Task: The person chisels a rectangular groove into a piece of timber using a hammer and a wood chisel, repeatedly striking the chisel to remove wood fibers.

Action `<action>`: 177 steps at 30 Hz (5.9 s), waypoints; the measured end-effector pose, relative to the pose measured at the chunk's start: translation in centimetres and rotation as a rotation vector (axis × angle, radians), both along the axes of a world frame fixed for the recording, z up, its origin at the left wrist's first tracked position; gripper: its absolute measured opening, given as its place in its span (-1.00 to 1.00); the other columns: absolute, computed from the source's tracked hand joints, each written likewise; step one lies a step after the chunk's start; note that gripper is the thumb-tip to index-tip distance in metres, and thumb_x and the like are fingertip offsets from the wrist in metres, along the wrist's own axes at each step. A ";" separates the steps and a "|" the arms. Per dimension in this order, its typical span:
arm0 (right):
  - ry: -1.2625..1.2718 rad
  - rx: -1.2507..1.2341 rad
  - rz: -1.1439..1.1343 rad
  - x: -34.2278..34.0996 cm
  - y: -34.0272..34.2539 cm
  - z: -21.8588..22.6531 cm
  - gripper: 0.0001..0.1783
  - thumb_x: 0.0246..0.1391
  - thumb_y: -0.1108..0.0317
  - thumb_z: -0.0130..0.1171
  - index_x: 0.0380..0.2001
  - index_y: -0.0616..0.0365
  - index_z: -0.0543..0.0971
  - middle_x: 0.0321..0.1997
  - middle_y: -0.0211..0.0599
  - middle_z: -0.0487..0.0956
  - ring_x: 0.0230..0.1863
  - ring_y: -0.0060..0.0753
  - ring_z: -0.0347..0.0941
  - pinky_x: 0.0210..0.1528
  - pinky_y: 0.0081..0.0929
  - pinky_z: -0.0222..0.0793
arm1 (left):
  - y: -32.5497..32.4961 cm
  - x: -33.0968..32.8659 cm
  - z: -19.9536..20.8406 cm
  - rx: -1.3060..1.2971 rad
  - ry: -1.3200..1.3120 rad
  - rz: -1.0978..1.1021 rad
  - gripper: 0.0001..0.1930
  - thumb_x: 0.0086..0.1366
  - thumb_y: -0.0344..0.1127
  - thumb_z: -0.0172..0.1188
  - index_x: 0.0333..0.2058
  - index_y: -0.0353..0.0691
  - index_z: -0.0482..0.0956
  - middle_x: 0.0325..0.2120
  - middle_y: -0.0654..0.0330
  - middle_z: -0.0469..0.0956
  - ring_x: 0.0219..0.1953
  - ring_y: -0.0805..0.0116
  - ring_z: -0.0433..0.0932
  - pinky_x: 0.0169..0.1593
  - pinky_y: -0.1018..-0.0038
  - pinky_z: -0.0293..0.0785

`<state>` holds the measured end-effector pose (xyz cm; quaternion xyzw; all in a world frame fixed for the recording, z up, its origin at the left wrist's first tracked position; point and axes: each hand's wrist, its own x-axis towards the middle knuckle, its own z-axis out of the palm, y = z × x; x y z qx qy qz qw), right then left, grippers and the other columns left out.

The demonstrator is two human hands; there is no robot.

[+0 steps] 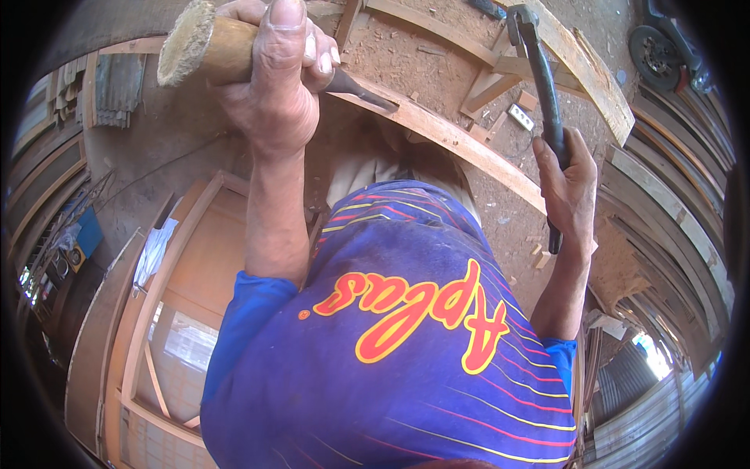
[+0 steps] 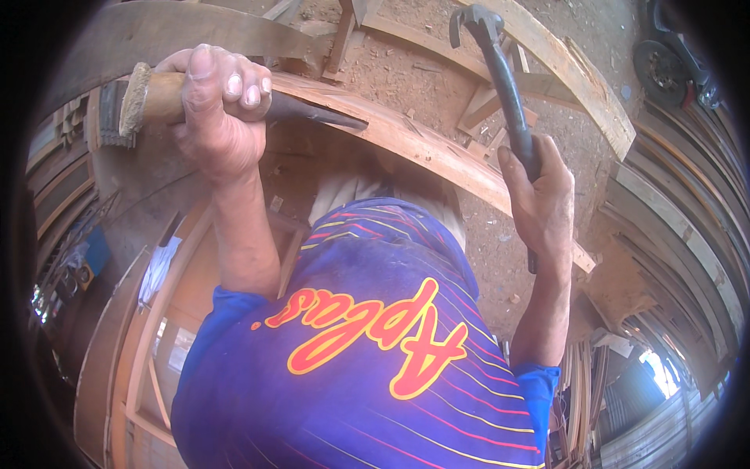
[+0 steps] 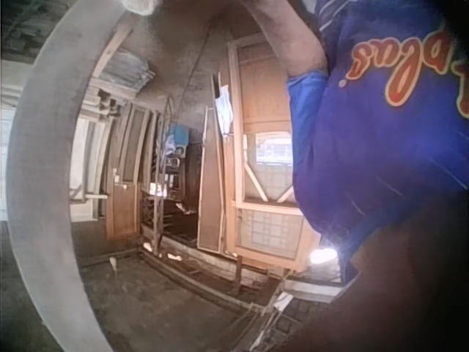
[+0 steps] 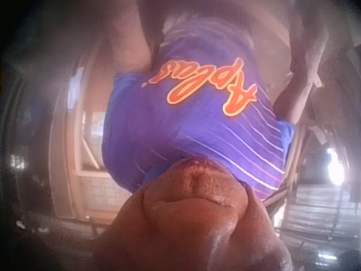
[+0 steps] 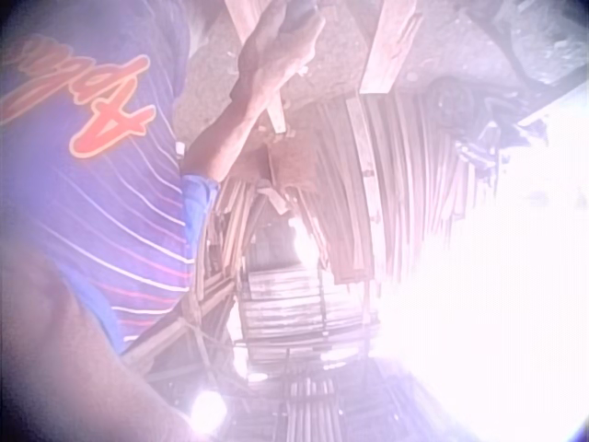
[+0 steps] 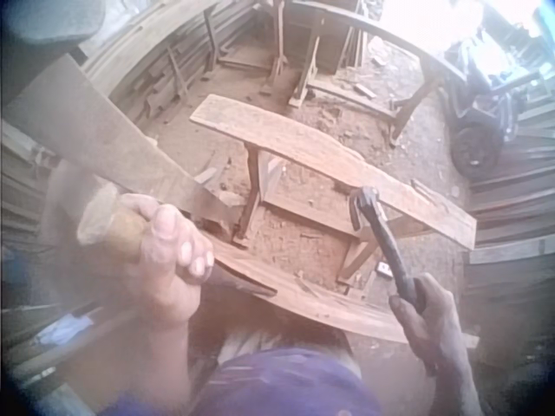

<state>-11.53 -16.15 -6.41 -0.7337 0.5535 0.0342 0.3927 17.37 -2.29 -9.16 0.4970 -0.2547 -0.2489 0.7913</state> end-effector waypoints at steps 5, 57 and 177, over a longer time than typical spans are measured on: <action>0.006 -0.048 0.053 -0.5 0.2 -0.2 -0.69 0.20 0.19 0.27 -0.20 0.25 0.55 -0.58 -0.37 0.35 -0.49 -0.54 0.23 -0.40 -0.42 0.23 | 0.0 -0.2 0.0 -0.015 -0.042 0.011 -0.80 0.45 -0.28 0.16 -0.38 -0.16 0.41 -0.60 0.28 0.35 -0.57 0.45 0.38 -0.40 0.43 0.45; -0.270 -0.224 0.158 -0.2 2.7 6.1 -0.76 0.20 0.33 0.30 -0.14 0.22 0.60 -0.44 -0.55 0.42 -0.38 -0.68 0.28 -0.31 -0.60 0.23 | -2.0 -4.2 2.6 0.171 -0.289 0.191 -0.81 0.38 -0.39 0.26 -0.45 -0.16 0.50 -0.64 0.42 0.47 -0.62 0.65 0.41 -0.56 0.59 0.30; -0.165 -0.553 0.570 3.9 -1.2 13.2 -0.77 0.24 0.29 0.23 -0.11 0.15 0.55 -0.38 0.02 0.62 -0.35 -0.16 0.61 -0.24 -0.18 0.45 | -3.8 -5.8 -2.3 0.216 -0.067 -0.076 -0.89 0.23 -0.43 0.37 -0.28 -0.23 0.64 -0.49 0.35 0.58 -0.42 0.62 0.55 -0.42 0.51 0.44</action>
